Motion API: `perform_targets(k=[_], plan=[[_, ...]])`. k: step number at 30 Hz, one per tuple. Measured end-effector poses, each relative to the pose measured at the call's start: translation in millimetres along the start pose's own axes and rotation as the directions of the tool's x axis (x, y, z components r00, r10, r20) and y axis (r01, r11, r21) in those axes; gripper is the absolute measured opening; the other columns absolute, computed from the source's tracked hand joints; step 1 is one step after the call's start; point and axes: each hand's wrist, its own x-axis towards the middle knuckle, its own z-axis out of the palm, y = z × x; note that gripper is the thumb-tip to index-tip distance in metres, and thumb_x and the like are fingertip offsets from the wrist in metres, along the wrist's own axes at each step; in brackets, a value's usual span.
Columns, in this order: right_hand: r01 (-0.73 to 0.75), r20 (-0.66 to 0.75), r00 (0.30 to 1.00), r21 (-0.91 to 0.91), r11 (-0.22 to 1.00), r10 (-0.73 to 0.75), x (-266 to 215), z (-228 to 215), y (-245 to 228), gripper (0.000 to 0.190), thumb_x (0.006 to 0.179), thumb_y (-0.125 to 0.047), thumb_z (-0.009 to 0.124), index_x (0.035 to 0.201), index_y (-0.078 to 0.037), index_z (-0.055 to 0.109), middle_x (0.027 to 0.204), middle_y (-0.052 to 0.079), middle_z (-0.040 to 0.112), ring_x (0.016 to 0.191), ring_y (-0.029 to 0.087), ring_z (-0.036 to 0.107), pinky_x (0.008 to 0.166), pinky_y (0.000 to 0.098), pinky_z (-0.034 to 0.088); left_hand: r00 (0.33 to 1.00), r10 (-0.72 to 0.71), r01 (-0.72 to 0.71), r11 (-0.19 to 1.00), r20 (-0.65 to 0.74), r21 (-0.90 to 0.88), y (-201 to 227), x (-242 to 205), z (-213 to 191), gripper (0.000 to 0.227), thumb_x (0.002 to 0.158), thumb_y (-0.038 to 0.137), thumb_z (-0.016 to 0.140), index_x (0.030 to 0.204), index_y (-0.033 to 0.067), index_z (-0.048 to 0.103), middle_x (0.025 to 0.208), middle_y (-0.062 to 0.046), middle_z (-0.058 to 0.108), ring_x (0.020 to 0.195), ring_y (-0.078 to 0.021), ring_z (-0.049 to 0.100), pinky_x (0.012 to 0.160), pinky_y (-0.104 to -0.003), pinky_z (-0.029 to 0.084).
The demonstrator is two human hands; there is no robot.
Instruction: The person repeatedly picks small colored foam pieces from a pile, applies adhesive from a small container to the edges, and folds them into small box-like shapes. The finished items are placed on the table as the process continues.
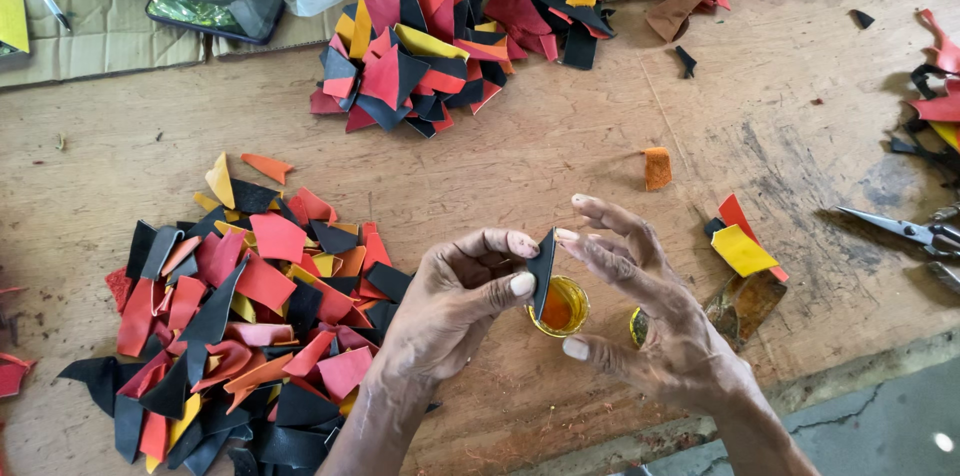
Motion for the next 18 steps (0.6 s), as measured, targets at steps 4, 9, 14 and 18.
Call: perform_targets(k=[4,9,14,18], plan=[[-0.012,0.020,1.000,-0.080,0.997,0.014,-1.4,1.4,1.3,0.081,0.078,-0.032,0.084,0.150,-0.026,0.048,0.167,0.015,0.027,0.153,0.034,0.031,0.121,0.0534,0.035,0.999,-0.005,0.005,1.000,-0.037,-0.004,2.4,1.9,1.4,0.026,0.087,-0.002,0.076,0.112,-0.0037,0.067,0.110,-0.012,0.074,0.101,-0.0175,0.069,0.089,-0.031,0.057],[0.078,-0.002,0.997,-0.266,0.961,-0.081,-6.1,7.8,-1.1,0.078,0.078,-0.035,0.083,0.148,-0.030,0.048,0.166,0.012,0.029,0.152,0.035,0.029,0.122,0.0537,0.032,0.998,0.021,-0.021,1.000,-0.063,0.007,4.4,3.7,0.8,0.028,0.088,-0.002,0.076,0.114,-0.0039,0.067,0.107,-0.013,0.073,0.098,-0.0185,0.070,0.086,-0.032,0.058],[0.127,-0.062,0.985,-0.383,0.915,-0.163,-7.8,8.4,-6.8,0.076,0.076,-0.032,0.082,0.144,-0.038,0.049,0.165,0.005,0.031,0.151,0.029,0.031,0.124,0.0541,0.032,0.995,0.039,-0.037,0.999,-0.088,0.025,4.0,5.7,-0.1,0.029,0.087,-0.004,0.076,0.115,-0.0041,0.068,0.108,-0.011,0.073,0.097,-0.0158,0.069,0.086,-0.031,0.057],[0.099,-0.004,0.994,-0.296,0.950,-0.105,-0.7,6.5,-3.9,0.092,0.078,-0.028,0.083,0.156,-0.031,0.033,0.168,0.019,0.011,0.153,0.042,0.017,0.120,0.0570,0.032,0.999,0.032,-0.032,0.999,-0.035,-0.004,0.0,6.2,1.3,0.028,0.088,-0.003,0.076,0.115,-0.0046,0.068,0.108,-0.012,0.073,0.096,-0.0166,0.069,0.086,-0.031,0.056]])
